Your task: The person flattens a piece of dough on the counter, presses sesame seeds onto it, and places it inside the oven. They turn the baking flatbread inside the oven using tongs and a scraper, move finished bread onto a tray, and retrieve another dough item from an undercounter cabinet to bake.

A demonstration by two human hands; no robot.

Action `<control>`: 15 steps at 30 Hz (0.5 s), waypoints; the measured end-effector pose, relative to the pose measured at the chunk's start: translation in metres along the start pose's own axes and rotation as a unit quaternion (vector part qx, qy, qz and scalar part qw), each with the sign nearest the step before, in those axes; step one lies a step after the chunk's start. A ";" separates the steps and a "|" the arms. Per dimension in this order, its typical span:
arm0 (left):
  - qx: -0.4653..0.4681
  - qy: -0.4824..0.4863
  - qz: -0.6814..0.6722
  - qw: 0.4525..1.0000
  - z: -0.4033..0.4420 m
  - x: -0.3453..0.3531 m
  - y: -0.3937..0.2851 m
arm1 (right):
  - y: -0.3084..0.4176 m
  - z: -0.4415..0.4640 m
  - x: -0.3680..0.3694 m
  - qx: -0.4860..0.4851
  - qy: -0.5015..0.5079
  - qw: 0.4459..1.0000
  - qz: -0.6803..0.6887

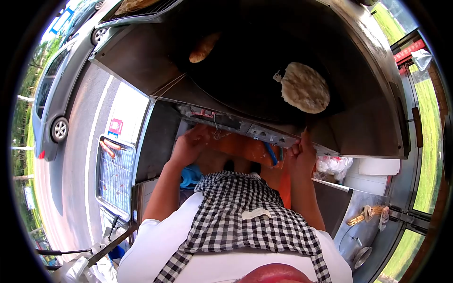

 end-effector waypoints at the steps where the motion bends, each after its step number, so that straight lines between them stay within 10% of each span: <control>1: -0.012 -0.011 -0.002 1.000 -0.001 -0.003 0.000 | 0.001 -0.010 -0.005 0.002 0.008 1.000 -0.010; 15: 0.041 -0.047 0.013 0.998 0.008 -0.002 0.008 | 0.031 -0.067 -0.029 0.002 0.074 0.980 -0.185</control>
Point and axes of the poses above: each hand's wrist, its own z-axis towards the middle knuckle, its own x-axis out of the palm, y = z × x, the point moved 4 cm from there along z, towards the middle knuckle, and after that the axes turned 1 degree about x, right-handed, at the moved point
